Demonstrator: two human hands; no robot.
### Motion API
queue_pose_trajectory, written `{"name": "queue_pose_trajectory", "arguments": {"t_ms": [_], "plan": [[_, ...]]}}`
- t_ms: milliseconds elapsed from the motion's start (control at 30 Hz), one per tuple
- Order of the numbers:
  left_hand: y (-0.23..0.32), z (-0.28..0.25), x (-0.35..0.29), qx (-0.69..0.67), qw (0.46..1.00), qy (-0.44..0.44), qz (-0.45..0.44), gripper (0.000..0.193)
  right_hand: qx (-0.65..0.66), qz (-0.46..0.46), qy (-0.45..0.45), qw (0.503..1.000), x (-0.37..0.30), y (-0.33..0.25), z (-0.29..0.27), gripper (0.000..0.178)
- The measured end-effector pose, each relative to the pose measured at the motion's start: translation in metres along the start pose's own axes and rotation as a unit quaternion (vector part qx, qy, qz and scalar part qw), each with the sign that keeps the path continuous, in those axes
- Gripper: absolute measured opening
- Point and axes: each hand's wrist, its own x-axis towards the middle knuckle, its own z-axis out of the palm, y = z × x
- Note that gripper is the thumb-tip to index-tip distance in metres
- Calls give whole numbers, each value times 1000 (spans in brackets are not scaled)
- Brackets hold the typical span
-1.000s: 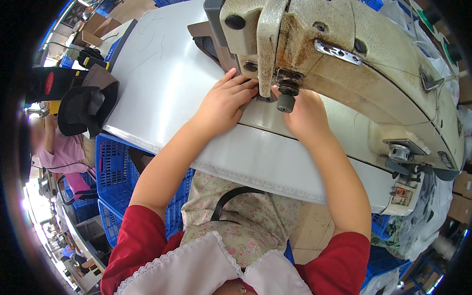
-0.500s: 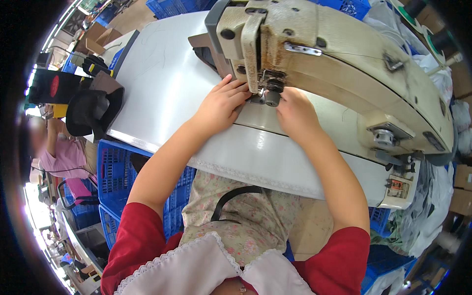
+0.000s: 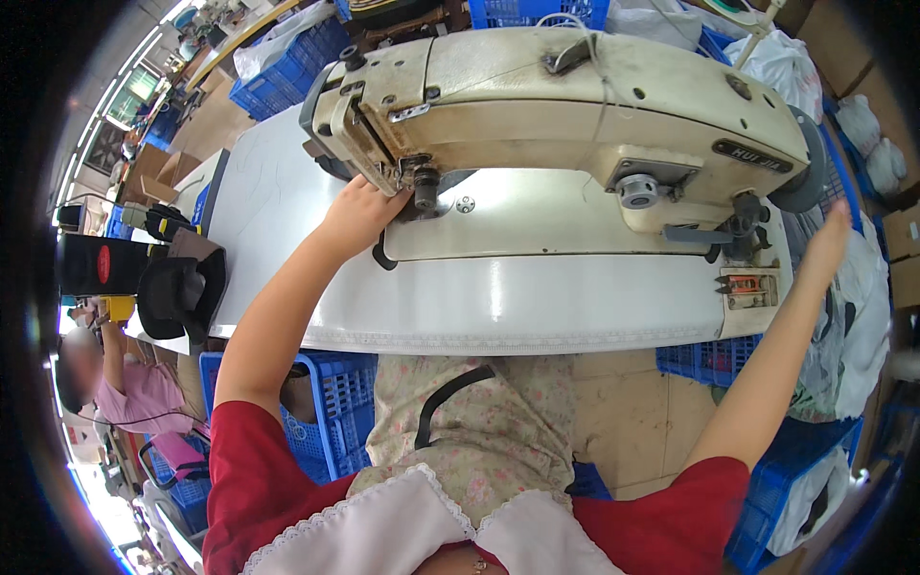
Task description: Sew and assemble leather shoe upper components using an industrial sewing machine.
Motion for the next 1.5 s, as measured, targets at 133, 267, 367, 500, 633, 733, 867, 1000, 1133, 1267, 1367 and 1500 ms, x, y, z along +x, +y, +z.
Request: {"name": "queue_pose_trajectory", "arguments": {"t_ms": [133, 267, 367, 500, 633, 733, 867, 1000, 1133, 1267, 1367, 1500], "plan": [[-1, 6, -10, 23, 1000, 2, 2, 37, 228, 253, -76, 937, -8, -5, 47, 59], [-2, -1, -19, 21, 999, -19, 17, 37, 198, 233, -12, 952, -12, -33, 64, 64], [0, 0, -9, 3, 1000, -21, 16, 38, -79, 158, -115, 977, 57, -21, 50, 62], [0, 1, 18, -47, 996, -70, 29, 35, -235, 48, -266, 934, 148, -12, 38, 52], [-11, 4, -9, -74, 996, -51, -21, 19, 28, 172, -211, 962, 62, -64, 47, 48], [-15, 4, -8, -45, 998, 5, 38, 16, -170, -159, -222, 947, -16, -44, -6, 22], [-13, 3, 6, -28, 998, 23, 59, 17, -305, -162, -493, 799, -100, -39, -42, 14], [-8, -5, 2, -6, 996, -81, 43, 17, -298, -190, -475, 806, -128, -35, -35, 15], [13, -14, 13, 30, 992, -123, 21, 25, -225, -172, -443, 851, -129, -37, -49, 10], [36, -29, 1, 139, 962, -235, -7, 46, -1, 44, -376, 926, -171, -84, -33, 13], [39, -19, -8, 135, 959, -240, -66, 55, 307, 378, -378, 788, -238, -156, -2, 20], [41, -10, -22, 78, 978, -143, -127, 71, 422, 511, -534, 524, -300, -221, 53, 26]]}}
